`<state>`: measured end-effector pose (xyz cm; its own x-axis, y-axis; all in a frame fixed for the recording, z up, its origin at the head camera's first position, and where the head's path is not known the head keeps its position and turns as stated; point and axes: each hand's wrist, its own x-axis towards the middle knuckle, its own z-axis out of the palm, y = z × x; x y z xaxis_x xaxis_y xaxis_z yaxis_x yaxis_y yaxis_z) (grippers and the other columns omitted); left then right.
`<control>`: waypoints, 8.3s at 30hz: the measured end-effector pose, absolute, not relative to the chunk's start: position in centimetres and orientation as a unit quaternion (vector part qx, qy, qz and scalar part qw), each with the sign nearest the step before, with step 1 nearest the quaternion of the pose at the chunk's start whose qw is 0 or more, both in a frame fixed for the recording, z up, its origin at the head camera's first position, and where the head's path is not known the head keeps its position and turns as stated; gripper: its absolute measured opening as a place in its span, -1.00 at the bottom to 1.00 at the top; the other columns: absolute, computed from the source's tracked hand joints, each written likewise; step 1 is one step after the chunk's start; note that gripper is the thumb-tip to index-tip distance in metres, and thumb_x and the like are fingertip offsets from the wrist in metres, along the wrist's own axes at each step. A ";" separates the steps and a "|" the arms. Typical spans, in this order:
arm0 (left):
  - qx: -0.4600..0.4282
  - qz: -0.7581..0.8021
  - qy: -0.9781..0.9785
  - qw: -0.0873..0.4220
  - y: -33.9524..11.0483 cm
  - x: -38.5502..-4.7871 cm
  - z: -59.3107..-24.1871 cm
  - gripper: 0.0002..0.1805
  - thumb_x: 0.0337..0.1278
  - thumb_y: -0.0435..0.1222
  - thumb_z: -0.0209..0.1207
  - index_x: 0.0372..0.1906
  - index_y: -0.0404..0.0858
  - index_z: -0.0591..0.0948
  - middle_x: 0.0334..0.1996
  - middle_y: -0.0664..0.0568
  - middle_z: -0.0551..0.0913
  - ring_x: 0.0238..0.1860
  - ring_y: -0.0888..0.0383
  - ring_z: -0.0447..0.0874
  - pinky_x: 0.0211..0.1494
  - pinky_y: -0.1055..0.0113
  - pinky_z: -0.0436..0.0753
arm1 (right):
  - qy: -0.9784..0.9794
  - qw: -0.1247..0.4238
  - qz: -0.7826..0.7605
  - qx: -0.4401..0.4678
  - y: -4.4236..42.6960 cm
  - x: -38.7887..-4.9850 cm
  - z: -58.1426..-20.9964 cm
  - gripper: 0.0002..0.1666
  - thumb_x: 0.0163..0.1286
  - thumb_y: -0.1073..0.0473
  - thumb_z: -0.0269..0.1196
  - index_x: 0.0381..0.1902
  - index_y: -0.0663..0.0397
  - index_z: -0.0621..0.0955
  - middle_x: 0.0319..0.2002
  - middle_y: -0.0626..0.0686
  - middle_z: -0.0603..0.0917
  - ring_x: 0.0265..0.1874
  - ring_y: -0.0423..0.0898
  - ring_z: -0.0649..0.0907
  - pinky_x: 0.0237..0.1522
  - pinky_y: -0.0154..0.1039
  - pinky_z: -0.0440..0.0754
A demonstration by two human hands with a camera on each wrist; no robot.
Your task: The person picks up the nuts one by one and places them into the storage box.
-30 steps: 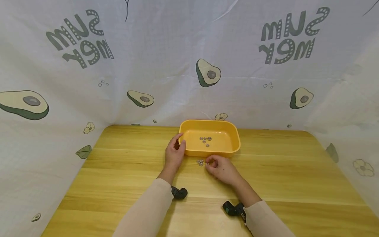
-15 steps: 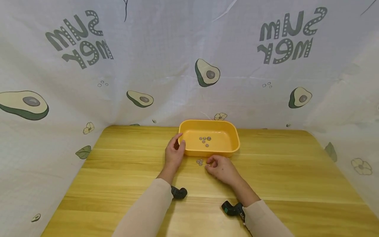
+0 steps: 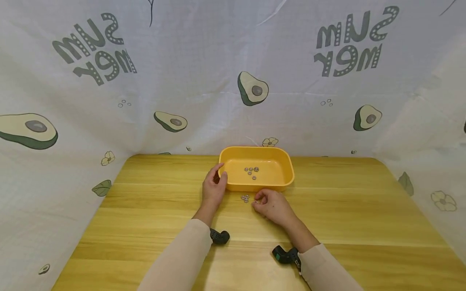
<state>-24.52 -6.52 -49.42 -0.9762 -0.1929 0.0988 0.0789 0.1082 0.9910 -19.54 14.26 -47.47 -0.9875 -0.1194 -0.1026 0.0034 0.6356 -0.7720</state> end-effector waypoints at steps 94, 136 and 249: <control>0.033 -0.661 -0.741 0.112 -6.3 -24.5 -49.1 -0.59 0.42 -0.22 0.18 0.31 -0.08 0.60 0.32 -0.03 0.56 0.27 -0.02 0.60 0.36 0.07 0.61 | 0.938 -0.038 -0.341 -0.050 17.2 -22.7 -40.7 -0.75 0.45 0.02 0.29 -0.07 0.05 0.68 -0.53 0.02 0.58 -0.60 -0.07 0.47 -0.56 -0.28 0.41; 0.039 -0.658 -0.744 0.108 -6.3 -24.7 -49.1 -0.58 0.41 -0.21 0.18 0.31 -0.07 0.60 0.32 -0.03 0.56 0.26 -0.01 0.60 0.36 0.07 0.62 | 0.943 0.035 -0.330 -0.035 15.5 -28.4 -42.8 -0.77 0.42 0.02 0.31 -0.14 0.05 0.66 -0.44 0.05 0.57 -0.56 -0.08 0.50 -0.54 -0.32 0.45; 0.034 -0.648 -0.750 0.128 -6.1 -24.6 -49.4 -0.59 0.41 -0.19 0.17 0.30 -0.09 0.61 0.29 -0.06 0.58 0.23 -0.03 0.63 0.33 0.04 0.63 | 0.914 0.052 -0.392 -0.093 12.6 -19.7 -47.7 -0.91 0.22 0.11 0.46 -0.38 -0.09 0.72 -0.60 -0.15 0.58 -0.61 -0.22 0.51 -0.53 -0.38 0.40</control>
<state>-24.64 -6.13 -49.36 -0.9647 -0.2172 0.1488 0.1155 0.1590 0.9805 -19.71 12.55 -47.69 -0.9774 -0.2101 -0.0222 -0.1287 0.6755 -0.7260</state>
